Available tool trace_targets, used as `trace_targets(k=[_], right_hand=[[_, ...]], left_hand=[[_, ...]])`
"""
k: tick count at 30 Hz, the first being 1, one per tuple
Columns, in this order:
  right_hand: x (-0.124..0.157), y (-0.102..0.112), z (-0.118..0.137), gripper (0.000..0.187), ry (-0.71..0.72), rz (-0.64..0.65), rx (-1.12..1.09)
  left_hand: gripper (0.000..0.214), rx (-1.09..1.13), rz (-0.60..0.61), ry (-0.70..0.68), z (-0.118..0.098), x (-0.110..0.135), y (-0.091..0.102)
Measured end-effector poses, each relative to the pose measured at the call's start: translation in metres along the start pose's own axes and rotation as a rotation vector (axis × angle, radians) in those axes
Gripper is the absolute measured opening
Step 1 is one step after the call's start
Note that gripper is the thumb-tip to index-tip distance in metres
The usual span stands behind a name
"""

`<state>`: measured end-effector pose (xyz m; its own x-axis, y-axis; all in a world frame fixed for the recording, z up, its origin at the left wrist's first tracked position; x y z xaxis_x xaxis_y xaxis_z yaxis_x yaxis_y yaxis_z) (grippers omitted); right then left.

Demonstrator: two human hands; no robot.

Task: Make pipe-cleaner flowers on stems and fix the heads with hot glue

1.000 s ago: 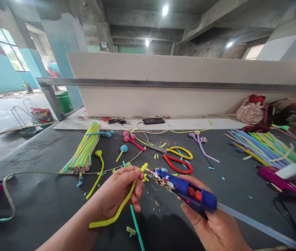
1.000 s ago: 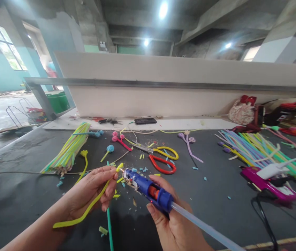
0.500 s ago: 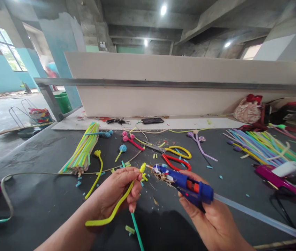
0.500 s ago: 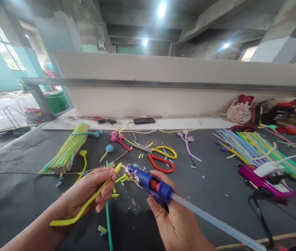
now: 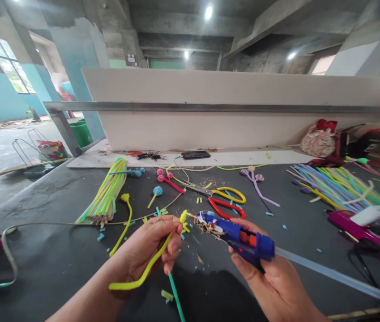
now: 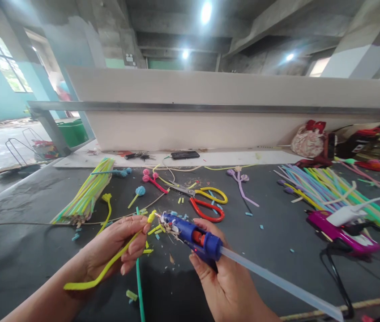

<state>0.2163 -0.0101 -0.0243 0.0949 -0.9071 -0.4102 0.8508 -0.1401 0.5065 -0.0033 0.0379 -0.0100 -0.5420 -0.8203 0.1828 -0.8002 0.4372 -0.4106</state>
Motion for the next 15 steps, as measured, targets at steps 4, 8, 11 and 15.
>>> trace_targets(k=[4,8,11,15], right_hand=[[-0.001,0.000,-0.001,0.038,-0.009,0.011,0.015],[-0.003,0.003,0.002,0.038,-0.030,-0.038,0.011],[-0.011,0.011,0.004,0.039,-0.135,-0.114,-0.097],[-0.026,0.029,-0.004,0.032,-0.353,-0.050,-0.318]], left_hand=[[0.020,0.022,0.003,-0.018,-0.001,-0.001,0.001],[0.019,0.040,0.026,-0.031,-0.001,-0.001,0.002],[0.018,0.010,0.039,-0.048,-0.001,-0.001,0.004],[0.018,-0.038,0.066,-0.067,-0.003,-0.002,0.004]])
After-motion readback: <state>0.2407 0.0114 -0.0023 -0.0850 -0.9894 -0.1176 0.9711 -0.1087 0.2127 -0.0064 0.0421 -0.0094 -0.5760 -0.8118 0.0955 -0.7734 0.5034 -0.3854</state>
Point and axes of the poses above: each hand's wrist, its own x-axis away from the middle knuckle, its own y-axis out of the back of the hand, z = x × y, the point moved 2 cm from there along -x, towards the middle knuckle, and after that the axes turned 10 degrees about -x, right-handed, at the moved point
